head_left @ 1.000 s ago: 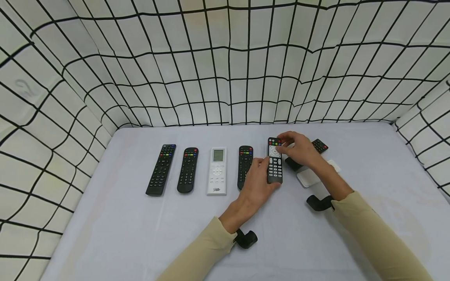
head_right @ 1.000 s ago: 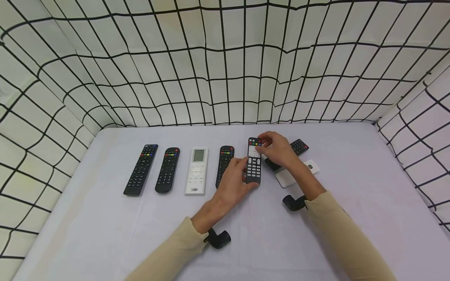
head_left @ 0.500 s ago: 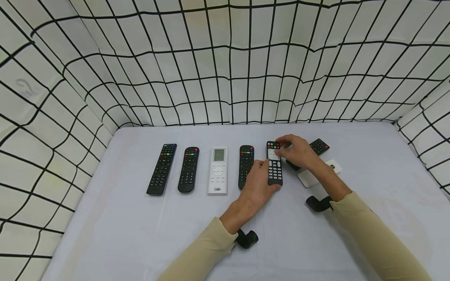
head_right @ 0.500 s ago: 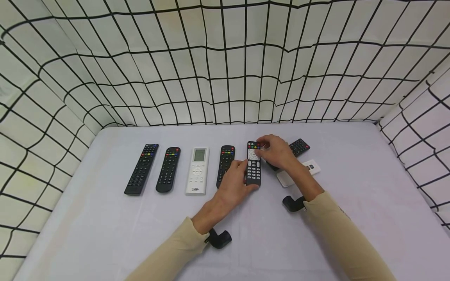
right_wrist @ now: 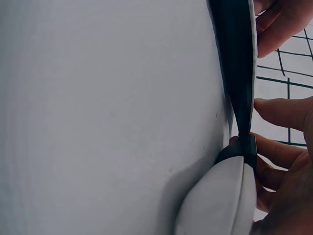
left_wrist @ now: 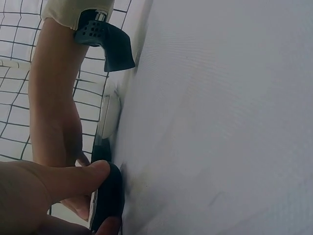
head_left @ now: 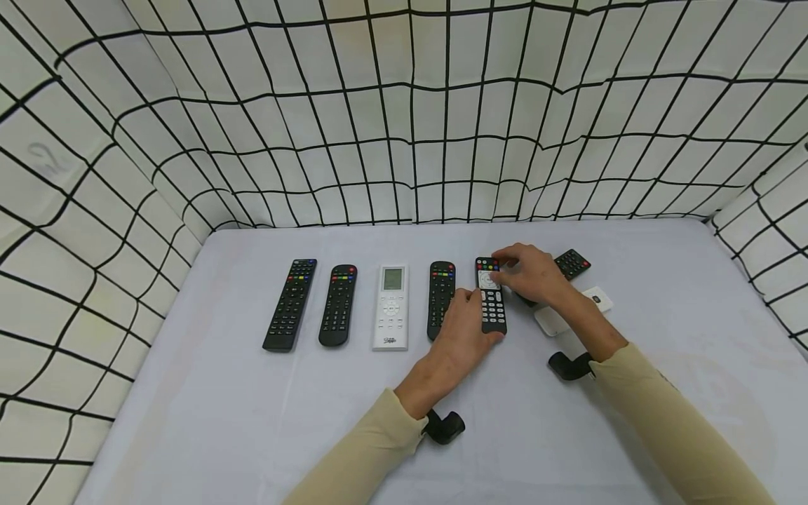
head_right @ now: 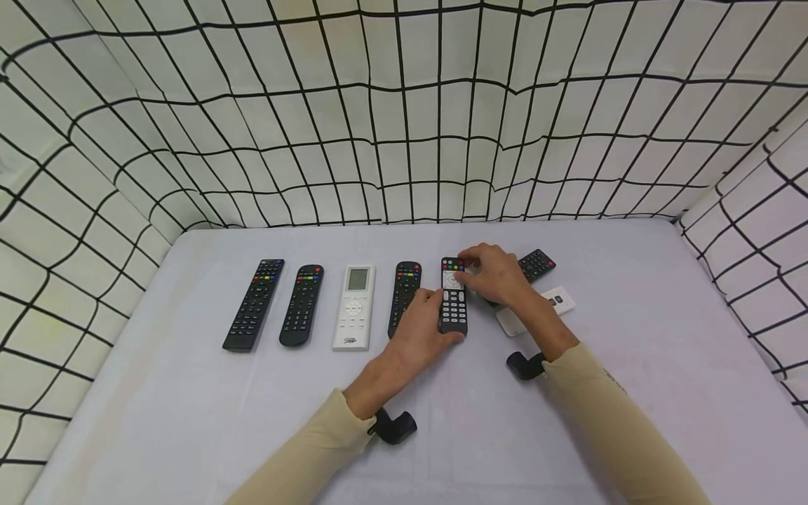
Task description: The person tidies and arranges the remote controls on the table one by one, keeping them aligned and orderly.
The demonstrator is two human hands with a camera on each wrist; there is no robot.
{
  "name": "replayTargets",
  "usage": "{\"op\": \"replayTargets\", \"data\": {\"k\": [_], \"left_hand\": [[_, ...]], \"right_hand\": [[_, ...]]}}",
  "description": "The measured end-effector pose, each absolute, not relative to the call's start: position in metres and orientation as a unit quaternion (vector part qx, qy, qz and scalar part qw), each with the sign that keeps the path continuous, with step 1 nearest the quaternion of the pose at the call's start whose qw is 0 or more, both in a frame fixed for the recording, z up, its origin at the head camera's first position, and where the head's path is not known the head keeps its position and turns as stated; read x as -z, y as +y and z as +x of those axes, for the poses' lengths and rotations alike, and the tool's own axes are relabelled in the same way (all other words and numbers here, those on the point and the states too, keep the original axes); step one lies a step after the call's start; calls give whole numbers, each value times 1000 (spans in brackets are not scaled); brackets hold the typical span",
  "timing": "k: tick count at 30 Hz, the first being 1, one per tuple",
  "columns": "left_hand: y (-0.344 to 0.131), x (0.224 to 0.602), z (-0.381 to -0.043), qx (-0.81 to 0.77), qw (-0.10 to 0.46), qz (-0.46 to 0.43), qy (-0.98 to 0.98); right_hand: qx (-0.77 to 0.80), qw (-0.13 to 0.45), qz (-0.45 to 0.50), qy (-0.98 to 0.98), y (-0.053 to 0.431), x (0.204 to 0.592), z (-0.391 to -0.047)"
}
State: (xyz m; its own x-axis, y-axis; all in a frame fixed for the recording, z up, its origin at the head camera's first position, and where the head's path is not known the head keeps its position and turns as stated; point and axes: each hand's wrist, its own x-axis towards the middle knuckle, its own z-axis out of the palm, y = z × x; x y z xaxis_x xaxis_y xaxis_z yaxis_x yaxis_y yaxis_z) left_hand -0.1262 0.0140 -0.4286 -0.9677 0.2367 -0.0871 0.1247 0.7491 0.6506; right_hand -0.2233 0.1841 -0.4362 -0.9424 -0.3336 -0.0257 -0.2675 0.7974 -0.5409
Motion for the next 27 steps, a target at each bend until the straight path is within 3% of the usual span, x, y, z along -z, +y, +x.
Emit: {"op": "replayTargets", "data": {"k": [18,27], "left_hand": [[14,423,-129,-346,112,79,928],[19,418,-130,-350,57,102,929]], "right_hand": [[311,39,-144,939,186,433,-217],[358,-10,-86,930,210,419,-215]]}}
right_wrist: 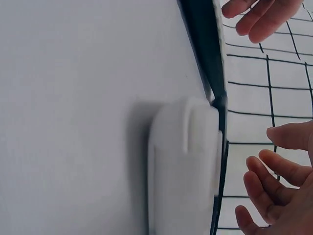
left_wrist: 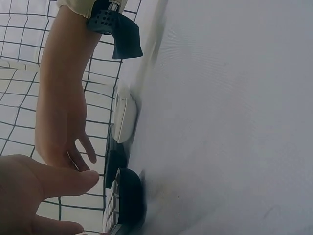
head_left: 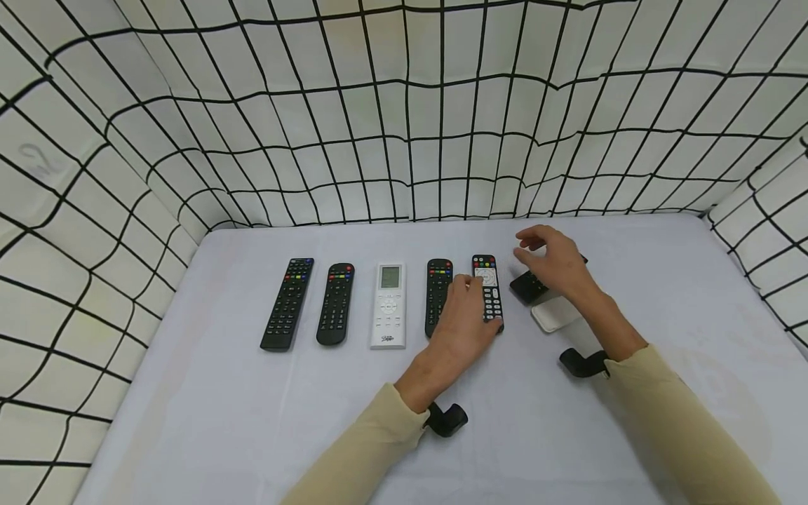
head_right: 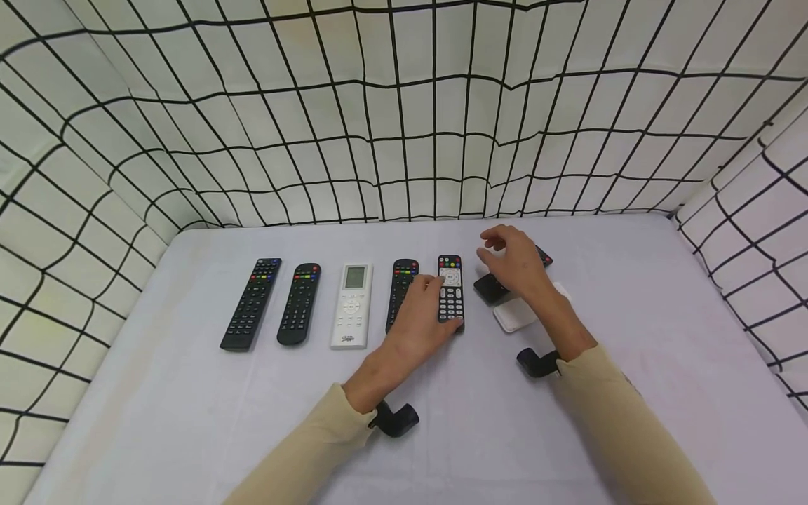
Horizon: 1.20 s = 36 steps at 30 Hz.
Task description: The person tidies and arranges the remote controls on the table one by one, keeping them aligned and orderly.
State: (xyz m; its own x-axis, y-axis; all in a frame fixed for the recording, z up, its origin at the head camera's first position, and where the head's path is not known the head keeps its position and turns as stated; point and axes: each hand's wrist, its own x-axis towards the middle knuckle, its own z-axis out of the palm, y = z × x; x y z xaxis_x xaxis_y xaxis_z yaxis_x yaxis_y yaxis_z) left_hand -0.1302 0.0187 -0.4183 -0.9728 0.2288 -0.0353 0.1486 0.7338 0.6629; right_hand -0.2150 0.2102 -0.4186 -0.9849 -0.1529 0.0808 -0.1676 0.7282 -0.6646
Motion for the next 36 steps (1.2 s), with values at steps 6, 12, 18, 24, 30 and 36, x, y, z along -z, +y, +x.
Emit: {"op": "replayTargets", "data": {"k": [6,12,18,24,30,36], "left_hand": [[29,422,-136,-378,18,125,917],[41,426,-142,-391,12,130,911],[53,426,-149,-381,32,132,915],[60,426,-151,-373,53,126,918],[64,425,-151,-351,43,134,926],[68,426,-151,-343,44,134,929]], "right_hand": [[-369,43,65,-926,230,417,-215],[-358,57,34,-931,247,418,-215],[-347,56,4,-936,261,417,-217],[-338,34,-17,-940,270,420,-217],[-334,7,-28,-942,275,425,-217],[-332,-30,-46,-942,280,427,-215]]}}
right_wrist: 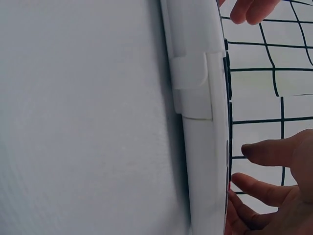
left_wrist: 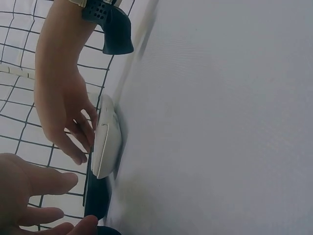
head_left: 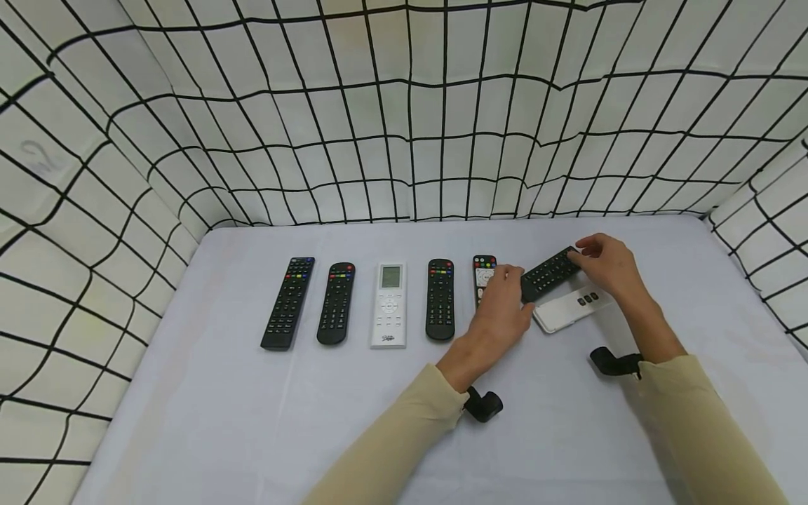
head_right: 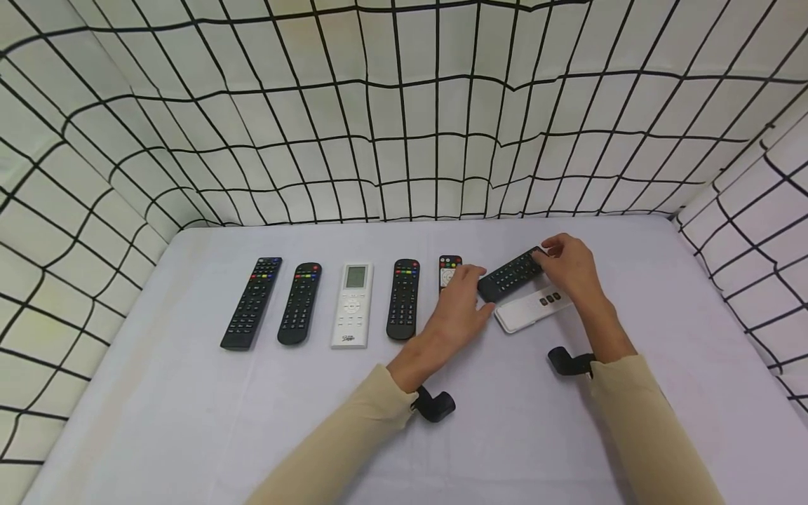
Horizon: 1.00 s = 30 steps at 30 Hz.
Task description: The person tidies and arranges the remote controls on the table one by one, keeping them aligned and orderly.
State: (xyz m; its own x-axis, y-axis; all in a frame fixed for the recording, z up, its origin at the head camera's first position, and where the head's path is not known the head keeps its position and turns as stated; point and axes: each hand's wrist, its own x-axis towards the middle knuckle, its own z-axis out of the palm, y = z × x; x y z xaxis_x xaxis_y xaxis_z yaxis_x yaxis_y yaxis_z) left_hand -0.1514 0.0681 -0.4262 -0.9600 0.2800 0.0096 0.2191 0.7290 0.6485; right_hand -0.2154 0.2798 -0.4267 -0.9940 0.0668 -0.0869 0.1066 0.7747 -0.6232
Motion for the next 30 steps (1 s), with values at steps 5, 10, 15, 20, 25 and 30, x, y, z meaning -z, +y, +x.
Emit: {"op": "replayTargets", "data": {"k": [5,10,15,20,25,30], "left_hand": [[72,426,-151,-343,59,135,928],[76,425,-151,-315,53,152,936],[78,427,-151,-289,47,153,944],[82,426,-152,-281,63,146,947],[85,428,-151,-271,70,143,949],[87,428,-149,-288,82,134,945]], "right_hand": [[321,66,59,943,281,426,-213],[317,74,60,944,282,426,-212],[310,80,59,946,283,427,-212],[315,79,58,944,283,428,-213],[319,83,48,943,284,427,-215],[321,86,39,942,285,425,-216]]}}
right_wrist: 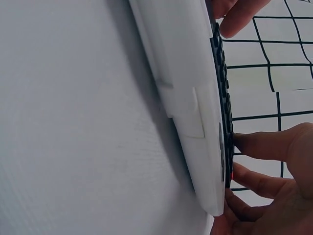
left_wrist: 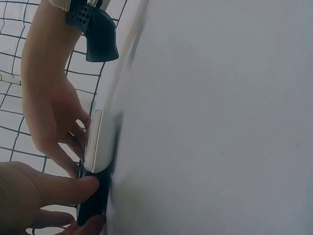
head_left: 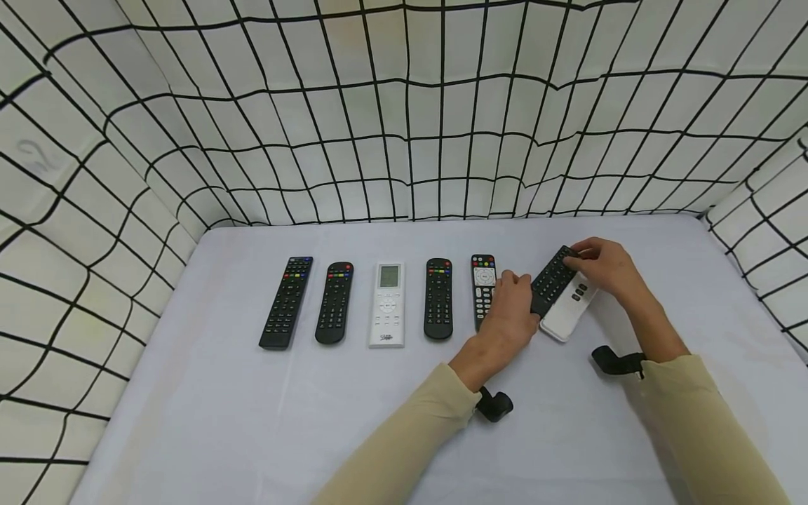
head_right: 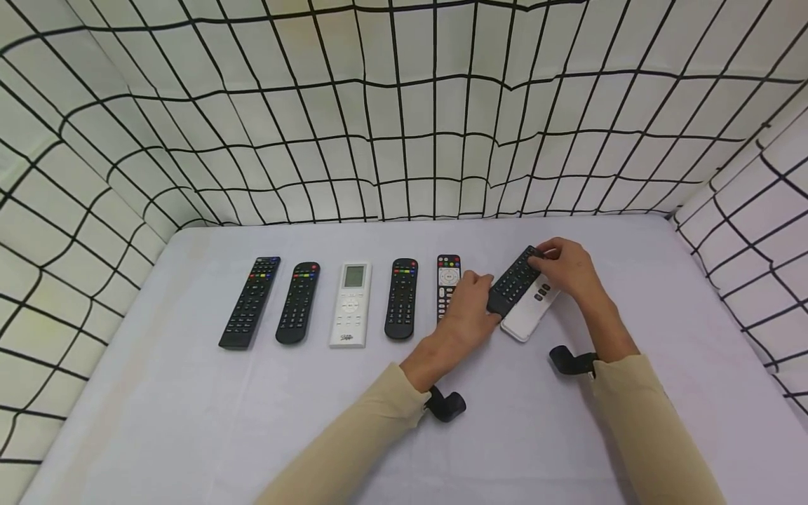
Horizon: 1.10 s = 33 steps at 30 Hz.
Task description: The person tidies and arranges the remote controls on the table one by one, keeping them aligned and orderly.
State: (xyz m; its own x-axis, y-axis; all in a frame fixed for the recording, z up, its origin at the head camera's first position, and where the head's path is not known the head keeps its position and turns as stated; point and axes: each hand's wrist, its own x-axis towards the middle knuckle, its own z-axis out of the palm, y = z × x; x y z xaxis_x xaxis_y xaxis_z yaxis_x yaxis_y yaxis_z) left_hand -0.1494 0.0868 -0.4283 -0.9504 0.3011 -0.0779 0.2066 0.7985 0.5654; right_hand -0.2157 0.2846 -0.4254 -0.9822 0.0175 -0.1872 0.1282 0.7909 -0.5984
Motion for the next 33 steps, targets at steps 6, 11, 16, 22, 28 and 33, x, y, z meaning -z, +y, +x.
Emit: {"op": "replayTargets", "data": {"k": [6,11,16,22,28,33], "left_hand": [[89,429,-149,-291,84,140,943],[93,431,-145,-290,89,136,943],[96,432,-138,-298,83,123,943],[98,433,-134,-306,73,119,942],[97,434,-131,-310,68,122,940],[96,435,-129,-307,60,124,942]], "right_hand": [[326,82,18,942,284,425,-218],[326,81,-15,942,281,424,-220],[326,83,-53,940,276,422,-221],[320,88,-79,940,271,421,-223],[327,92,-86,937,267,422,-224],[328,94,-95,935,264,424,-224]]}}
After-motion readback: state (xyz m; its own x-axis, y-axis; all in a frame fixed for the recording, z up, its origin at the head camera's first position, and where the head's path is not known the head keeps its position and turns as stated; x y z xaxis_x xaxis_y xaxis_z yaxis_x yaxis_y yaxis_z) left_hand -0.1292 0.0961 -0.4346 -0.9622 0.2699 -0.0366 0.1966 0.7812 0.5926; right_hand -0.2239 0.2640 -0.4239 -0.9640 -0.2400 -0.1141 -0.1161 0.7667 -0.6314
